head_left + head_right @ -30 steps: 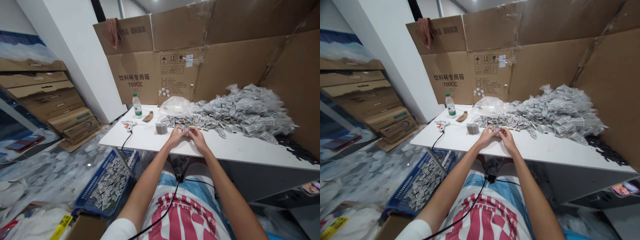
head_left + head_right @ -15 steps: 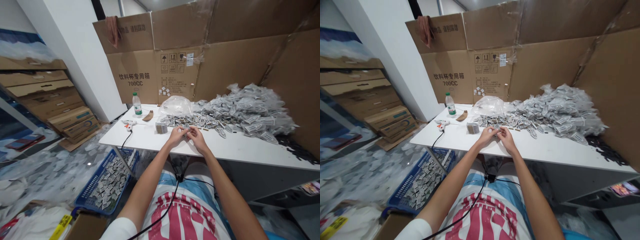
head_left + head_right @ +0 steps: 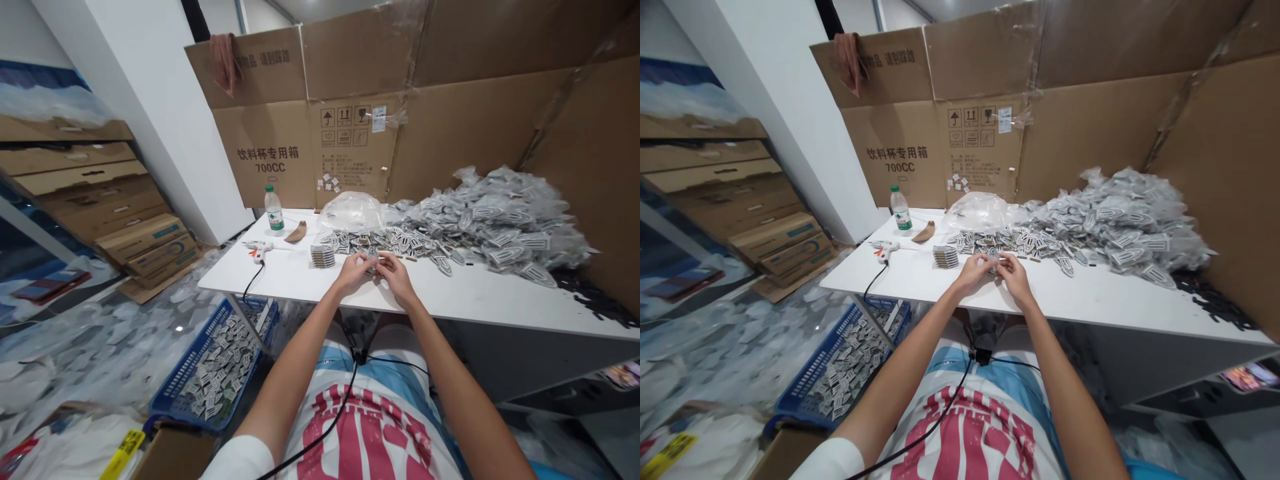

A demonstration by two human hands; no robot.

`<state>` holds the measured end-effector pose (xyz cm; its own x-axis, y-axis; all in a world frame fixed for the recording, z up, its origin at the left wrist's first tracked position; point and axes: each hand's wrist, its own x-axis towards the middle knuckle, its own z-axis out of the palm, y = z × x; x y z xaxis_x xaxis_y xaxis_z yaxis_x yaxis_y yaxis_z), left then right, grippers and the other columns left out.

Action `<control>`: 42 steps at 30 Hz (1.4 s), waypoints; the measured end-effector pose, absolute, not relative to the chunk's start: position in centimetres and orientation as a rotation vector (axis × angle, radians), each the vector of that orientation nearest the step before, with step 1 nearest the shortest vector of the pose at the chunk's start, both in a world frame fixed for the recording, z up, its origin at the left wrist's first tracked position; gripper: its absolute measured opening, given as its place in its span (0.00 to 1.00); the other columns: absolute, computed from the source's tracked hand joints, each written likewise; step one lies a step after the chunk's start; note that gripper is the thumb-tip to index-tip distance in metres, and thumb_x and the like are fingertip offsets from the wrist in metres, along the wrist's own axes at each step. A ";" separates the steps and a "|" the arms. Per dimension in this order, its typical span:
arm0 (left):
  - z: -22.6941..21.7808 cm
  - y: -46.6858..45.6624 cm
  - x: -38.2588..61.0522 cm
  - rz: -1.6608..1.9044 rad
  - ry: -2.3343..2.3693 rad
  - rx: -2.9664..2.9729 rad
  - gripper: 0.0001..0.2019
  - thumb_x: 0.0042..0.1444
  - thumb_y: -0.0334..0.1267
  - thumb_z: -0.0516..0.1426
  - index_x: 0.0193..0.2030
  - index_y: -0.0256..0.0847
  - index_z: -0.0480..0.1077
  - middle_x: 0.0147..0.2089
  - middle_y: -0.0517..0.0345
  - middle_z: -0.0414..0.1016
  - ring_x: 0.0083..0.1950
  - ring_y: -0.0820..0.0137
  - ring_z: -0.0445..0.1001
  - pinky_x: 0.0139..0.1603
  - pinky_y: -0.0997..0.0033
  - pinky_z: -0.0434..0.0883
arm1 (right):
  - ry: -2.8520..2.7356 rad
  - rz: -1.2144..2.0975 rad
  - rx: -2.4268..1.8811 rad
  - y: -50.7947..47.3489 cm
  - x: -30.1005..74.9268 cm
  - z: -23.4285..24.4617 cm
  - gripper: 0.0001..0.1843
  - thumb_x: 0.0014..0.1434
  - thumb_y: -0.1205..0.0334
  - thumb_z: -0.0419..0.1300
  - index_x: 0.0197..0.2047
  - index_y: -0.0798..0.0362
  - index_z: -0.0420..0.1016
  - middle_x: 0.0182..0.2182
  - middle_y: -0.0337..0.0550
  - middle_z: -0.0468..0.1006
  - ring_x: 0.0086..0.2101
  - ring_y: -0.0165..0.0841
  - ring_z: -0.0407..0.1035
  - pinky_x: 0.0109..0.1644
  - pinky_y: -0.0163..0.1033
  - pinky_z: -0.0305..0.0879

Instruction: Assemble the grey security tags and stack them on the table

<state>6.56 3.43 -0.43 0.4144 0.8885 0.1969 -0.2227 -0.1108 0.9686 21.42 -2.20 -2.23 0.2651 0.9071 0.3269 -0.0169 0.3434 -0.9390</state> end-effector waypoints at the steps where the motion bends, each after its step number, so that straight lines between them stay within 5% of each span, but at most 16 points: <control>1: -0.4 3.4 6.6 1.061 0.658 1.344 0.25 0.47 0.57 0.74 0.34 0.39 0.70 0.31 0.59 0.73 0.33 0.72 0.71 0.37 0.71 0.68 | -1.115 0.801 -1.025 -2.2 21.4 -2.2 0.29 0.53 0.43 0.73 0.53 0.47 0.75 0.38 0.43 0.82 0.36 0.40 0.76 0.39 0.44 0.73; 11: 0.8 2.7 6.8 1.058 0.698 1.135 0.25 0.49 0.51 0.73 0.30 0.42 0.61 0.22 0.67 0.61 0.24 0.77 0.60 0.27 0.74 0.58 | -1.320 0.392 -1.133 -3.5 20.7 -0.9 0.19 0.60 0.43 0.70 0.46 0.48 0.80 0.48 0.49 0.79 0.43 0.42 0.76 0.44 0.46 0.76; 18: 0.5 2.8 6.8 1.066 0.682 1.170 0.27 0.49 0.55 0.73 0.30 0.40 0.63 0.22 0.67 0.59 0.21 0.80 0.57 0.23 0.76 0.54 | -1.405 0.216 -1.226 -3.9 20.6 -0.5 0.12 0.63 0.52 0.64 0.43 0.49 0.82 0.41 0.46 0.83 0.38 0.40 0.75 0.43 0.44 0.74; 24: 0.3 3.4 6.6 1.059 0.708 1.080 0.27 0.61 0.67 0.61 0.37 0.42 0.66 0.20 0.73 0.51 0.16 0.81 0.43 0.19 0.76 0.40 | -1.259 0.235 -1.368 -3.3 21.3 -1.6 0.11 0.56 0.54 0.65 0.39 0.51 0.82 0.33 0.43 0.82 0.31 0.37 0.72 0.40 0.43 0.70; 42: -0.3 3.6 6.8 1.179 0.743 1.141 0.28 0.62 0.67 0.60 0.32 0.42 0.62 0.20 0.70 0.51 0.18 0.80 0.47 0.18 0.78 0.44 | -1.394 0.314 -1.417 -3.4 21.6 -1.9 0.13 0.51 0.57 0.60 0.37 0.51 0.83 0.36 0.45 0.84 0.31 0.37 0.69 0.41 0.43 0.65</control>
<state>6.82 3.64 -0.32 0.2652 0.9582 0.1077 -0.3164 -0.0190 0.9484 21.56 -3.44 -1.93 0.2803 0.8374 0.4693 0.5550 0.2575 -0.7910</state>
